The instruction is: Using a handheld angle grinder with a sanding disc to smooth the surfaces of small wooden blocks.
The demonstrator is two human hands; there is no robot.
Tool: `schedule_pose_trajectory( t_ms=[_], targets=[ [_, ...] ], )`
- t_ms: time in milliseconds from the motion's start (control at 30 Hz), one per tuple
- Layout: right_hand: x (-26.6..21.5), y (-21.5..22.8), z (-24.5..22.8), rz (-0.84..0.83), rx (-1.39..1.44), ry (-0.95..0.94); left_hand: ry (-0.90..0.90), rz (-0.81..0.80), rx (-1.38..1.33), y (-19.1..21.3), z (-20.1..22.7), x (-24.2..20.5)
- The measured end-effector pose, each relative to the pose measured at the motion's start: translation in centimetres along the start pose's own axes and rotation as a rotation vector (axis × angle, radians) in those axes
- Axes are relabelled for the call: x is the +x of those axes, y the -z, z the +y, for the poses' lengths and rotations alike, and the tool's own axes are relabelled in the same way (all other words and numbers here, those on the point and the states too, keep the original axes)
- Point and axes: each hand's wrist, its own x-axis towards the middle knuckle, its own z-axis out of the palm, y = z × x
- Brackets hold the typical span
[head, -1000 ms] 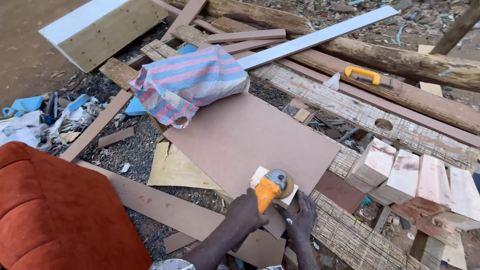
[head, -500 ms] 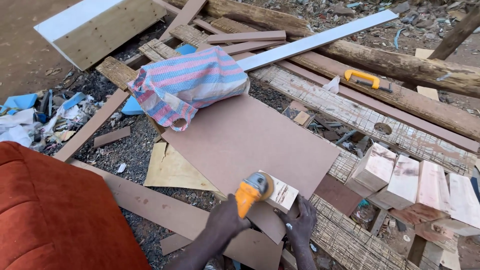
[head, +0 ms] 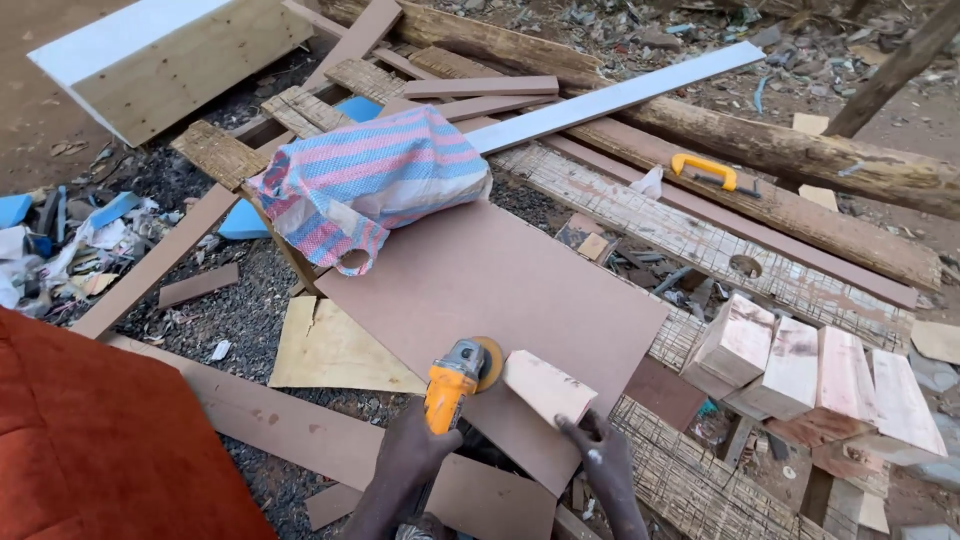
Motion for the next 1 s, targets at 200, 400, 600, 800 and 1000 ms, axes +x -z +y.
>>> schedule_pose_trajectory(
  t_ms=[200,400,600,800,1000],
  targets=[
    [5.3,3.7,3.7,0.037,-0.332,-0.028,-0.059,-0.066,-0.015,0.0,3.4,-2.5],
    [7.1,4.3,8.3,-0.067,-0.38,0.345,-0.152,-0.016,0.108,-1.1,5.0,-0.3],
    [11.1,-0.5,15.8,0.331,-0.281,0.531,-0.121,-0.07,0.266,-2.3,9.9,-1.9],
    [11.9,-0.5,16.6,0.352,-0.348,0.535,-0.219,-0.135,0.326,-5.0,15.4,-4.8],
    [12.1,-0.4,16.8,0.331,-0.299,0.541,-0.261,-0.161,0.389,-6.6,15.9,-5.0]
  ],
)
